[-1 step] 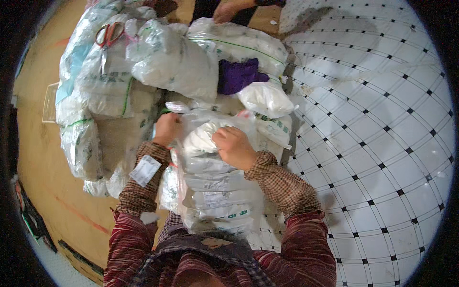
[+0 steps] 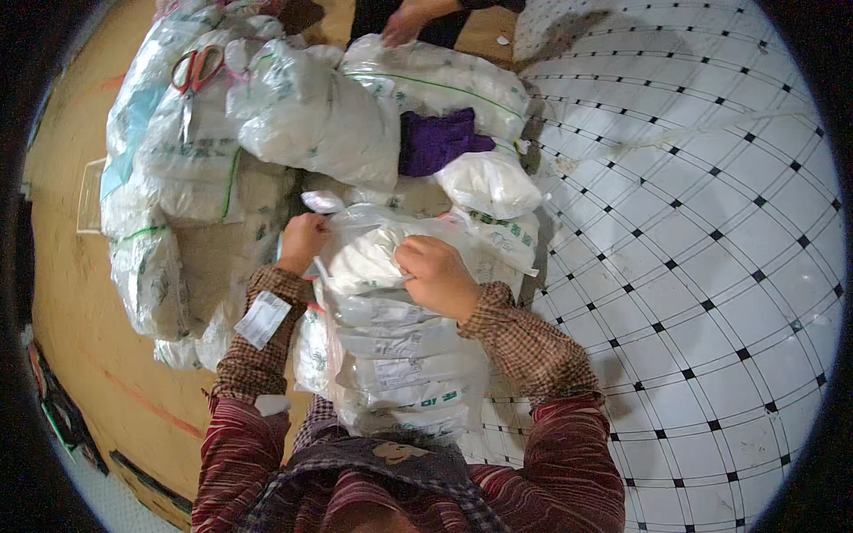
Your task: The person sorts through a stack of white bags by reading a paper slip and moving specific bags into a crate or to a different pile.
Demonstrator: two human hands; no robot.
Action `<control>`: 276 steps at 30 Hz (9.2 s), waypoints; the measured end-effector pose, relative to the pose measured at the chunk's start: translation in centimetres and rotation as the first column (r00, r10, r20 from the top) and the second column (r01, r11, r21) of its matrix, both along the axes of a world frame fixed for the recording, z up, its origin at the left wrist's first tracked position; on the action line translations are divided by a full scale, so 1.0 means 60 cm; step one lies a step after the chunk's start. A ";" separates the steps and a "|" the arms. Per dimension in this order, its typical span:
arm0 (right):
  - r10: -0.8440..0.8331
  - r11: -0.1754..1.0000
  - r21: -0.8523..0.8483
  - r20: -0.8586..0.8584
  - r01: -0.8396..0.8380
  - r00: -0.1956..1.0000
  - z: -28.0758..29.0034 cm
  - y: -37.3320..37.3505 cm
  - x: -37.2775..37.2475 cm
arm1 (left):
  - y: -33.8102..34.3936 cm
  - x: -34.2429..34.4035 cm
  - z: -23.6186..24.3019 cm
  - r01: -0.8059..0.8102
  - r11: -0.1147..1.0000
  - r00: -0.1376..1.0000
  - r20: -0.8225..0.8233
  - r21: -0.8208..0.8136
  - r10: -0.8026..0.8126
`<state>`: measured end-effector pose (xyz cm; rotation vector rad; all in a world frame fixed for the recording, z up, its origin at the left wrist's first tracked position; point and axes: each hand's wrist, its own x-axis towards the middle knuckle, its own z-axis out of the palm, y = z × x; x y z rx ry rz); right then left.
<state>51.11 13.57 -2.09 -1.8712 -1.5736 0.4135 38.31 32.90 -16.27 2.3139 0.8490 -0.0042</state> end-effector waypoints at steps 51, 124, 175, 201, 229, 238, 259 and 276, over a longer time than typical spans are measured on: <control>-0.089 0.992 -0.097 -0.992 0.082 -0.092 0.127 0.161 -0.674 | -0.123 -0.732 0.365 0.174 0.249 0.469 0.303 -0.953 0.830; -0.506 0.732 0.372 -0.264 0.571 0.821 0.247 0.553 -1.128 | 0.502 -1.066 0.436 0.461 0.376 0.753 0.579 -0.804 0.315; -0.604 0.649 -0.290 -0.759 0.704 0.244 0.000 0.561 -0.900 | 0.565 -0.793 0.089 -0.153 0.265 0.633 0.112 -0.952 0.766; -0.226 0.967 -0.051 -0.623 0.249 0.749 -0.073 1.117 -1.131 | 0.970 -1.152 0.078 -0.051 0.013 0.239 0.001 -0.999 0.971; -0.601 0.241 0.091 -0.767 0.966 0.223 0.065 0.224 -1.390 | -0.006 -1.038 0.443 0.088 -0.734 0.944 0.292 -0.674 -0.156; -0.595 0.302 0.002 -0.781 0.953 0.190 0.022 -0.011 -1.334 | -0.214 -0.939 0.393 0.236 -0.556 0.971 0.211 -0.797 0.110; -0.964 0.266 -0.879 -0.237 0.396 0.123 -0.793 -0.597 -0.969 | -0.444 -0.697 -0.474 0.510 0.533 0.358 -0.397 -0.675 -0.845; -0.888 0.293 -0.082 -0.392 0.952 0.240 -1.059 -0.643 -0.759 | -0.700 -0.609 -0.868 0.302 0.833 0.920 -0.088 -0.463 -0.382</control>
